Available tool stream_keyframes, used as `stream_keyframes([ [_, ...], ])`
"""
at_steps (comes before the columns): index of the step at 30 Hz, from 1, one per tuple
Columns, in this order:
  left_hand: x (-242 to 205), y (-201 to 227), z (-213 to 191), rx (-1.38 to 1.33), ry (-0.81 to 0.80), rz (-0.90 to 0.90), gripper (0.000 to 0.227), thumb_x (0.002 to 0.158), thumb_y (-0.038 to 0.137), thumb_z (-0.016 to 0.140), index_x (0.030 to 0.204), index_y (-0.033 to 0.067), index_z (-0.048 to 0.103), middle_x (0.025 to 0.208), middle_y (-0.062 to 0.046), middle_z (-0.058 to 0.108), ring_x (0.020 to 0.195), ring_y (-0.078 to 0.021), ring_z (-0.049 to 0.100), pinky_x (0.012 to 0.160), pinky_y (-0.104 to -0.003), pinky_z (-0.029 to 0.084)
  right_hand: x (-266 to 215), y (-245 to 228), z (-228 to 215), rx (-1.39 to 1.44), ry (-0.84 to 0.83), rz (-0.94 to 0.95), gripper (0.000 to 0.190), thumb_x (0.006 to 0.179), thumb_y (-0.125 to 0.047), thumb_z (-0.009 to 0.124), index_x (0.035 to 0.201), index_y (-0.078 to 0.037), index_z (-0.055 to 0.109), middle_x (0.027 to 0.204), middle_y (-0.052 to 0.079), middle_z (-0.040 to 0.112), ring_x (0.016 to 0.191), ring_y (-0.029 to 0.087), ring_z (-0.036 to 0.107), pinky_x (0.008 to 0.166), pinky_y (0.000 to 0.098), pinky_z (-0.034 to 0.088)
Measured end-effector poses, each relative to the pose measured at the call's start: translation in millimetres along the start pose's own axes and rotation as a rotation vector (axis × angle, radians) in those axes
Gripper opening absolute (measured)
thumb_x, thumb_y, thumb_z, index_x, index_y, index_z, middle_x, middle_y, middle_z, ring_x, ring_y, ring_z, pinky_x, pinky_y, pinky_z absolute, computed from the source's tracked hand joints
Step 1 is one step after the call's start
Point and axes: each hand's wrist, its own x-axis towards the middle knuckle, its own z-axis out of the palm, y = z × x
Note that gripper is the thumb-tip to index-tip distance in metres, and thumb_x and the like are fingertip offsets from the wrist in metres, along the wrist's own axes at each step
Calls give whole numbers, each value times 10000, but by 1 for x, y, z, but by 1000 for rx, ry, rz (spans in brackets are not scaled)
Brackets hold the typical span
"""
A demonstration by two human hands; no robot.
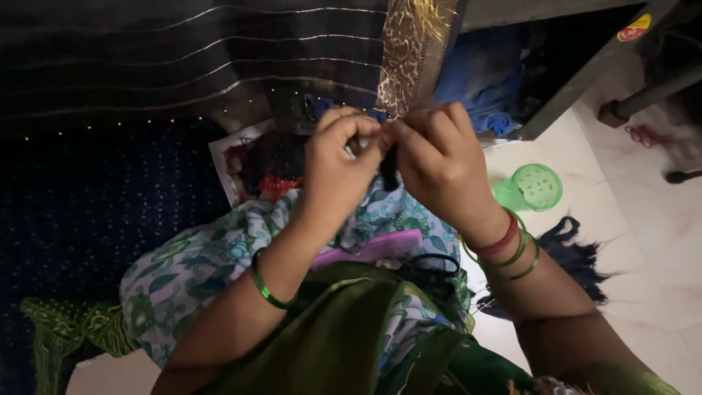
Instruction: Tying hair to a base to create a wig or hair extension.
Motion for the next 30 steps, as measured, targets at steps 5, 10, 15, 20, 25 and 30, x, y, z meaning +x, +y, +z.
stream_keyframes([
  [5,0,37,-10,560,48,575,103,856,70,770,918,44,692,1127,-78,621,1058,-281,576,918,-409,483,-4,9,1,76,-23,138,245,870,75,763,1086,-26,709,1028,108,634,948,314,578,825,408,481],
  [10,14,15,-8,136,-119,335,68,855,44,743,873,43,678,1215,-86,590,1173,-268,556,959,-365,511,-17,18,-7,310,40,309,207,966,43,774,1134,-62,712,1117,70,664,925,228,665,778,312,542],
  [15,12,16,-11,107,-167,323,103,893,95,814,948,56,736,1278,-86,559,1248,-243,541,1071,-372,463,-8,10,-18,89,10,112,191,864,37,830,1015,-5,722,998,89,668,890,291,630,758,387,495],
  [20,11,6,-9,45,-176,321,101,911,97,809,969,61,734,1265,-73,548,1247,-220,548,1081,-346,472,-7,18,-29,184,82,300,170,867,49,759,1004,14,664,1018,101,652,947,238,647,790,345,530],
  [25,11,6,-8,-106,-242,264,85,927,92,794,981,63,736,1253,-64,543,1219,-206,575,1054,-328,495,-11,11,-25,506,11,402,203,832,54,745,1020,52,667,1042,133,668,938,189,647,727,296,545],
  [30,13,15,-6,-12,-149,313,122,909,31,765,934,14,647,1067,-79,643,1034,-207,656,940,-333,522,-38,20,1,808,144,622,85,1052,37,626,1114,28,567,1142,107,625,902,142,632,788,260,576],
])
